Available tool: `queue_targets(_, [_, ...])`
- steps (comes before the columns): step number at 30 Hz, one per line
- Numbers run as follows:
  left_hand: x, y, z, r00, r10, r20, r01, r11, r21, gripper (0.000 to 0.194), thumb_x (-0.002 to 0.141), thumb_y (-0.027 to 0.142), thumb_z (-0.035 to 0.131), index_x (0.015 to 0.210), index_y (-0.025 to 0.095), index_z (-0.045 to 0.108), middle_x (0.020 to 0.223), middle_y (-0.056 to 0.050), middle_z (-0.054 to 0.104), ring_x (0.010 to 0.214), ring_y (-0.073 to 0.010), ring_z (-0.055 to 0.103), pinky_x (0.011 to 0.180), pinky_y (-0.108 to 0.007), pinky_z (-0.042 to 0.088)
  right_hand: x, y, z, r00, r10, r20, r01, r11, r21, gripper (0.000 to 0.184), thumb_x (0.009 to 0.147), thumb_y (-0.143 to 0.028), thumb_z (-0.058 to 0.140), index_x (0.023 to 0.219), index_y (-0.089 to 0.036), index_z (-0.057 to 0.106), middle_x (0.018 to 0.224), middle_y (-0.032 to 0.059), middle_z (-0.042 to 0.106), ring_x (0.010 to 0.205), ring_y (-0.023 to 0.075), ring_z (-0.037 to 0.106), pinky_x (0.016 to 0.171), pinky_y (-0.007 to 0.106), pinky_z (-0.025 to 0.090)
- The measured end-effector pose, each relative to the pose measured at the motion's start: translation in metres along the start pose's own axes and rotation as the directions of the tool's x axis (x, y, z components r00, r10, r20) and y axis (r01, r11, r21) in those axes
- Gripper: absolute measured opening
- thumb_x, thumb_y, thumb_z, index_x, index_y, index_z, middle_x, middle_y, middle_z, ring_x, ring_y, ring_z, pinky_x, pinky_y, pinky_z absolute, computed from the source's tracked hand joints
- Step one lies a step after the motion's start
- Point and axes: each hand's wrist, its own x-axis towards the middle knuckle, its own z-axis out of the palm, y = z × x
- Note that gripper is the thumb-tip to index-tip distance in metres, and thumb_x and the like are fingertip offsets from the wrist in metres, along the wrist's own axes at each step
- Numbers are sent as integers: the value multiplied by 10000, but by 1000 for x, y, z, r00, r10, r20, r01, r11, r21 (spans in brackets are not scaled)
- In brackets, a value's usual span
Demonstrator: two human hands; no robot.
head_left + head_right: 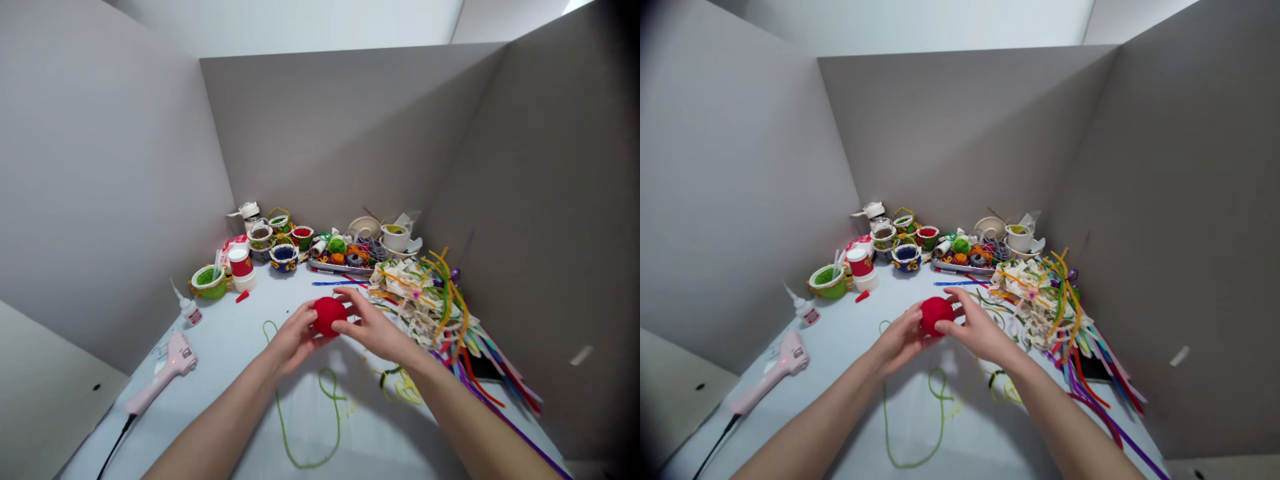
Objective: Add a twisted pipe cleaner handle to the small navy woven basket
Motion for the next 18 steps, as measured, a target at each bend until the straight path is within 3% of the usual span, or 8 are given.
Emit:
queue_targets(2, [-3,-6,-7,999,-50,-23,49,999,-23,365,806,281,645,1139,150,571,1173,-143,629,990,-214,629,872,-345,507,4,5,0,988,-50,149,44,998,42,546,768,-336,673,1278,-269,489,1268,71,550,1014,199,588,740,287,507])
queue_targets(4, [-6,-9,-13,995,-81,-64,78,996,-45,367,810,312,651,1132,161,563,1140,-135,639,962,-215,645,863,-356,513,17,13,-2,982,-85,167,82,996,23,485,744,-322,692,1206,-258,557,1228,62,587,1028,210,591,769,302,513])
queue_targets(7, [-16,-10,-20,983,-96,-158,93,995,-27,378,814,350,647,1148,212,535,1078,-101,640,946,-215,646,842,-398,520,62,32,-11,992,-73,-103,72,997,-21,436,701,-345,718,1099,-219,592,1068,54,663,916,199,633,805,334,512])
queue_targets(8, [-20,-11,-23,977,-94,-190,96,995,3,367,811,337,650,1139,217,536,1055,-90,636,938,-204,641,837,-392,519,82,39,-16,960,-56,-273,45,998,-48,424,694,-366,715,1069,-213,592,1028,52,673,913,199,637,831,341,507])
queue_targets(10, [-29,-13,-27,968,-90,-236,113,990,87,317,795,296,661,1081,206,557,994,-65,629,882,-166,626,799,-336,514,123,53,-26,905,-33,-423,5,998,-69,453,759,-407,626,1149,-203,519,1120,93,634,998,212,616,864,365,493])
queue_targets(14, [-42,-22,-36,955,-29,-295,111,958,266,214,780,288,652,947,177,579,838,-25,611,744,-115,579,677,-238,455,186,74,-36,848,-28,-530,-50,990,-133,494,787,-433,544,1194,-173,437,1158,142,599,1019,232,601,859,385,488])
queue_targets(18, [-47,-27,-47,941,109,-322,37,909,416,175,743,297,656,835,170,578,705,3,581,659,-113,548,638,-238,425,204,89,-28,863,-77,-499,-74,958,-276,455,716,-383,617,1103,-177,494,1098,122,616,977,252,595,872,394,460])
